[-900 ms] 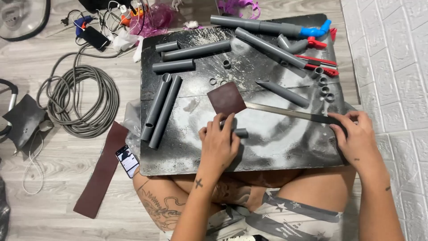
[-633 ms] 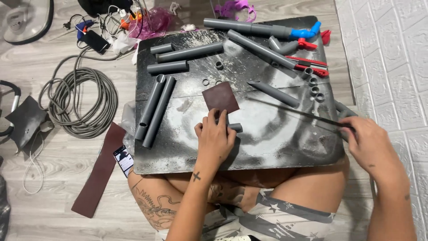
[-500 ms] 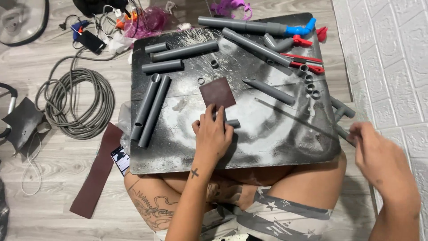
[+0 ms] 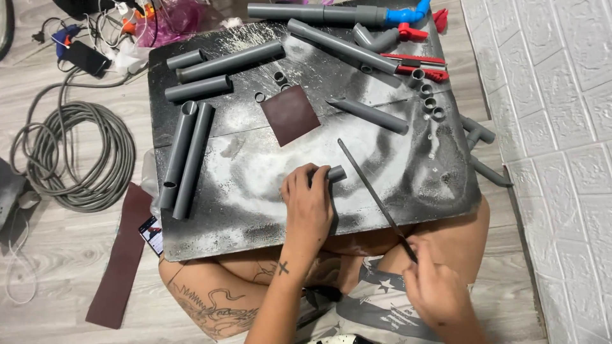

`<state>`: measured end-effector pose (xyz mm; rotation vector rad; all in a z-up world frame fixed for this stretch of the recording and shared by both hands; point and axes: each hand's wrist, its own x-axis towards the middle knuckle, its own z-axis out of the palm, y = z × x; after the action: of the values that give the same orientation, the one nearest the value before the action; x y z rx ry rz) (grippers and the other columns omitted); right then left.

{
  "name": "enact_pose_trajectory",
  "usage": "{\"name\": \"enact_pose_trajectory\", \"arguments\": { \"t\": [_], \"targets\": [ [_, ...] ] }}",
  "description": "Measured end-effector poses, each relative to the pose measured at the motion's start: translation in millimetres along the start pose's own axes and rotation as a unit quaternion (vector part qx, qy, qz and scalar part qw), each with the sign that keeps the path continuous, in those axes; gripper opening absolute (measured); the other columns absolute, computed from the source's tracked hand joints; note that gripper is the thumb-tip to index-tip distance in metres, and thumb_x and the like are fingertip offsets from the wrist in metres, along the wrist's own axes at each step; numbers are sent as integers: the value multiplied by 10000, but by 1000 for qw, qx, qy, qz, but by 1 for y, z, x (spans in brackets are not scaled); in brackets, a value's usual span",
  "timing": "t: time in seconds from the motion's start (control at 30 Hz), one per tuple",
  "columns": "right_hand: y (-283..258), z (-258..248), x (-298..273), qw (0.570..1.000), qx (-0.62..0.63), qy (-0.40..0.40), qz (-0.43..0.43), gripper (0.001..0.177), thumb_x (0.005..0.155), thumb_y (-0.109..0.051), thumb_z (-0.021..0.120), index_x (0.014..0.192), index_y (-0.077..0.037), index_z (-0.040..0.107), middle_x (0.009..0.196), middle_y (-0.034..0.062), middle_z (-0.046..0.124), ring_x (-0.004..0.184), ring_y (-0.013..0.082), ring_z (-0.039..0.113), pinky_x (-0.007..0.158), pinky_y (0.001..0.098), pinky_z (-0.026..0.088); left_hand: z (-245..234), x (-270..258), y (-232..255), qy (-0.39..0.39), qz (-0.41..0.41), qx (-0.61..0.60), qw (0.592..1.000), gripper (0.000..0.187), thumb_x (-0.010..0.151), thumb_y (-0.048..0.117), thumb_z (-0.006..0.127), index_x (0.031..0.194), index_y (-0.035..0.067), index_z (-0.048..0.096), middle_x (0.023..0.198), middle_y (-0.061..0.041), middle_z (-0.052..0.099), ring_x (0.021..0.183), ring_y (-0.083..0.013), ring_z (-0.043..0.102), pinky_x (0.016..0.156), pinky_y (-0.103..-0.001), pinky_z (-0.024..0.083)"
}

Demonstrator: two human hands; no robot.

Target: Sawing a PVC pipe with a hacksaw blade and sanding the edges with sandpaper.

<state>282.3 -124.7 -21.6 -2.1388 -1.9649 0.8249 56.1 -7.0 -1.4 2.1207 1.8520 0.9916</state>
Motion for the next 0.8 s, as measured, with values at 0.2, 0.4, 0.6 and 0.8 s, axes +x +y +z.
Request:
{"name": "enact_pose_trajectory", "arguments": {
  "t": [0.2,0.4,0.6,0.8],
  "targets": [
    [-38,1,5,999,-29,-26,13,222,929,-257,544,1146,-233,583,609,163,729,542,395,713,592,539,514,3,-1,-3,5,-2,-14,1000,285,918,56,620,1198,12,652,1152,-174,571,1051,-293,540,998,-402,314],
    [-46,13,9,998,-18,42,-40,214,948,-169,532,1144,-85,555,545,121,708,403,316,678,470,485,511,6,-1,-9,-10,-17,-23,1000,277,937,101,624,1202,41,676,1128,-146,567,1033,-277,527,1003,-416,305],
    [-56,21,11,998,-65,-6,-21,380,957,-222,498,1329,-145,496,541,117,714,425,322,697,498,493,542,6,0,-9,-15,-24,-17,999,270,957,147,623,1200,50,691,1127,-141,555,1047,-273,515,991,-418,306],
    [-62,17,10,995,-43,40,-76,436,916,-153,541,1335,-36,510,524,133,695,366,303,661,417,463,524,9,0,-10,-13,-23,-13,1000,259,956,148,635,1189,54,699,1126,-148,564,1026,-276,527,991,-425,324]
  ]
}}
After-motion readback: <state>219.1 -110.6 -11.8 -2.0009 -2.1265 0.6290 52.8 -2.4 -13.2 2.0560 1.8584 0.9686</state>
